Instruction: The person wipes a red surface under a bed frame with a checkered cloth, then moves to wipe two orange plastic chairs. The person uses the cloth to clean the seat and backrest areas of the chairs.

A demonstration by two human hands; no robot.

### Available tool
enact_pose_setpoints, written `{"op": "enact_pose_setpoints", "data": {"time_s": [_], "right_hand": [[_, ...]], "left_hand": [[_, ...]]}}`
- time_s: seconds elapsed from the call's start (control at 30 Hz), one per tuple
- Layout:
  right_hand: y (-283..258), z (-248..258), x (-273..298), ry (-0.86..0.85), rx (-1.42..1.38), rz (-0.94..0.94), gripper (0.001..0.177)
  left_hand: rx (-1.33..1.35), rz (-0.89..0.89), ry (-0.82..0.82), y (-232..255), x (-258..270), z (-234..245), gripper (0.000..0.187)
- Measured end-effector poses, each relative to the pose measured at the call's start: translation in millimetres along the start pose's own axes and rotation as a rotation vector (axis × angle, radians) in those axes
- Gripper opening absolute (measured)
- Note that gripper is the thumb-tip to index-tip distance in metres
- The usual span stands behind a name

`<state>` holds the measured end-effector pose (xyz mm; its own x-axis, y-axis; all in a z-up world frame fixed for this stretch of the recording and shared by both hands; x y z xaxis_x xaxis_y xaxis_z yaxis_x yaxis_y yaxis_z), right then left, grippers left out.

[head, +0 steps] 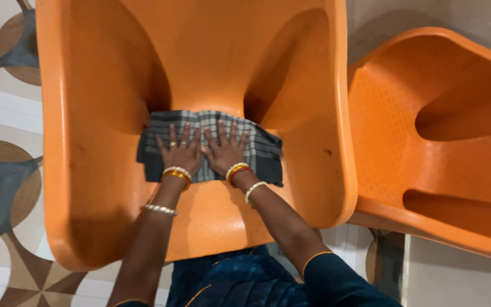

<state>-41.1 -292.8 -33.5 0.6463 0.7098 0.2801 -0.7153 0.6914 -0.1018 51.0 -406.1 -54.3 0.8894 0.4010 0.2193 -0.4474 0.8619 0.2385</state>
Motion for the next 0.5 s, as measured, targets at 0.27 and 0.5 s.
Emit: {"op": "enact_pose_setpoints", "data": {"time_s": [0.27, 0.5], "right_hand": [[-19.7, -2.6, 77.6, -0.005, -0.05, 0.196, 0.068], [31.4, -4.1, 124.7, -0.145, -0.071, 0.017, 0.066]], "left_hand": [[-0.102, 0.057, 0.071, 11.6, 96.7, -10.4, 0.063], [-0.057, -0.046, -0.002, 72.6, 94.8, -17.3, 0.063]]}}
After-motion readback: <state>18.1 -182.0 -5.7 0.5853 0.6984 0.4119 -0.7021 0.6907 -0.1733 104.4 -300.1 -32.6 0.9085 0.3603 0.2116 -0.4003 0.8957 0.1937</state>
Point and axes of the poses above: each hand's wrist, its own x-axis away from the middle knuckle, its own z-axis out of the back of the hand, y = z × x, the point moved 4 cm from there along -x, towards the middle knuckle, and after that the axes turned 5 degrees about -z, right-handed, at the moved point
